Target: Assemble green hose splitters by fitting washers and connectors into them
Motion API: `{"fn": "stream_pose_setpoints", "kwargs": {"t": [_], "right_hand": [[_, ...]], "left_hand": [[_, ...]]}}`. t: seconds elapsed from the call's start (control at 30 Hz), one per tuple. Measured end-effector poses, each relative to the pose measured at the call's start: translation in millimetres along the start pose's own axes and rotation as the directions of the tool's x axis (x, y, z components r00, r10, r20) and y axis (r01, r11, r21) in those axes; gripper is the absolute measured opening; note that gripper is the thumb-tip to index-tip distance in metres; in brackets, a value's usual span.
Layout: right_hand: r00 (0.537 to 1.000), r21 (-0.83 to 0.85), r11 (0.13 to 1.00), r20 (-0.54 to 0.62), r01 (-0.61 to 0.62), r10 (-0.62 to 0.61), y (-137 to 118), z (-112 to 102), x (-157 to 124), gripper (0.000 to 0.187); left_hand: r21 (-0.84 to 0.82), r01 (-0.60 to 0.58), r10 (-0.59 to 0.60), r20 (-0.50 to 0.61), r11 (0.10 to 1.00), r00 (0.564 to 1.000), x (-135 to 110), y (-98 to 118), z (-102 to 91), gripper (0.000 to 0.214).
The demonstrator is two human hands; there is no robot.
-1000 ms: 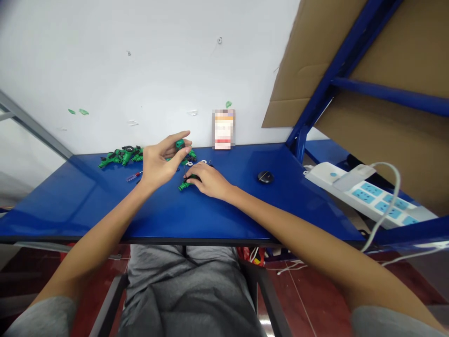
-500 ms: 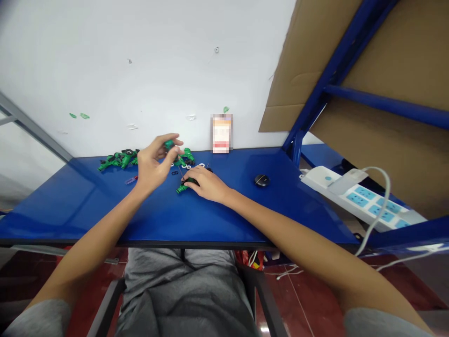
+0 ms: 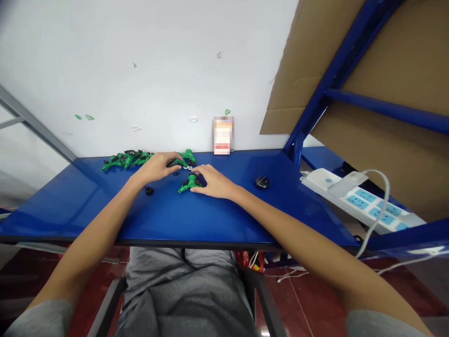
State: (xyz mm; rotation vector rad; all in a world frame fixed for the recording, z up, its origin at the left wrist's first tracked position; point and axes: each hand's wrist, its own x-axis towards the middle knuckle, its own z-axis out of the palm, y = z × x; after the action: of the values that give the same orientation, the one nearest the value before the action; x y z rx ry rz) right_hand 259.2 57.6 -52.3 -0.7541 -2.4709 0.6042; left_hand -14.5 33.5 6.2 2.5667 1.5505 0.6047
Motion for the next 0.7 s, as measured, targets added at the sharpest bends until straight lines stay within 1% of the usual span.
{"fn": "stream_pose_setpoints", "kwargs": {"t": [0.1,0.23,0.3,0.37,0.5,0.57,0.7], "right_hand": [[1.000,-0.030,1.000,0.024,0.005,-0.004,-3,-1,1,0.051],[1.000,-0.046,0.999,0.007,0.011,-0.011,-5,-1,0,0.047],[1.000,-0.045,0.999,0.000,0.014,-0.014,-5,0,0,0.047],[1.000,-0.042,0.999,0.004,0.016,-0.016,-4,1,0,0.047],[1.000,-0.031,0.999,0.002,0.016,-0.016,-4,1,1,0.046],[1.000,-0.028,1.000,0.002,0.014,-0.014,-4,0,2,0.046],[1.000,-0.028,0.999,0.010,0.016,-0.016,-5,0,2,0.046]], "left_hand": [[-0.054,0.014,-0.007,0.114,0.998,0.993,-1,-15,-10.8,0.033],[-0.179,0.109,-0.065,0.235,0.978,0.970,-3,-28,-22.7,0.041],[-0.191,0.123,-0.063,0.293,0.974,0.954,-3,-32,-24.5,0.043],[-0.173,0.110,-0.045,0.340,0.979,0.939,-3,-35,-23.4,0.043],[-0.141,0.100,-0.034,0.412,0.985,0.910,-2,-38,-19.0,0.042],[-0.141,0.105,-0.034,0.435,0.984,0.900,-2,-38,-20.0,0.040],[-0.168,0.108,-0.027,0.425,0.980,0.905,-5,-39,-28.3,0.036]]}}
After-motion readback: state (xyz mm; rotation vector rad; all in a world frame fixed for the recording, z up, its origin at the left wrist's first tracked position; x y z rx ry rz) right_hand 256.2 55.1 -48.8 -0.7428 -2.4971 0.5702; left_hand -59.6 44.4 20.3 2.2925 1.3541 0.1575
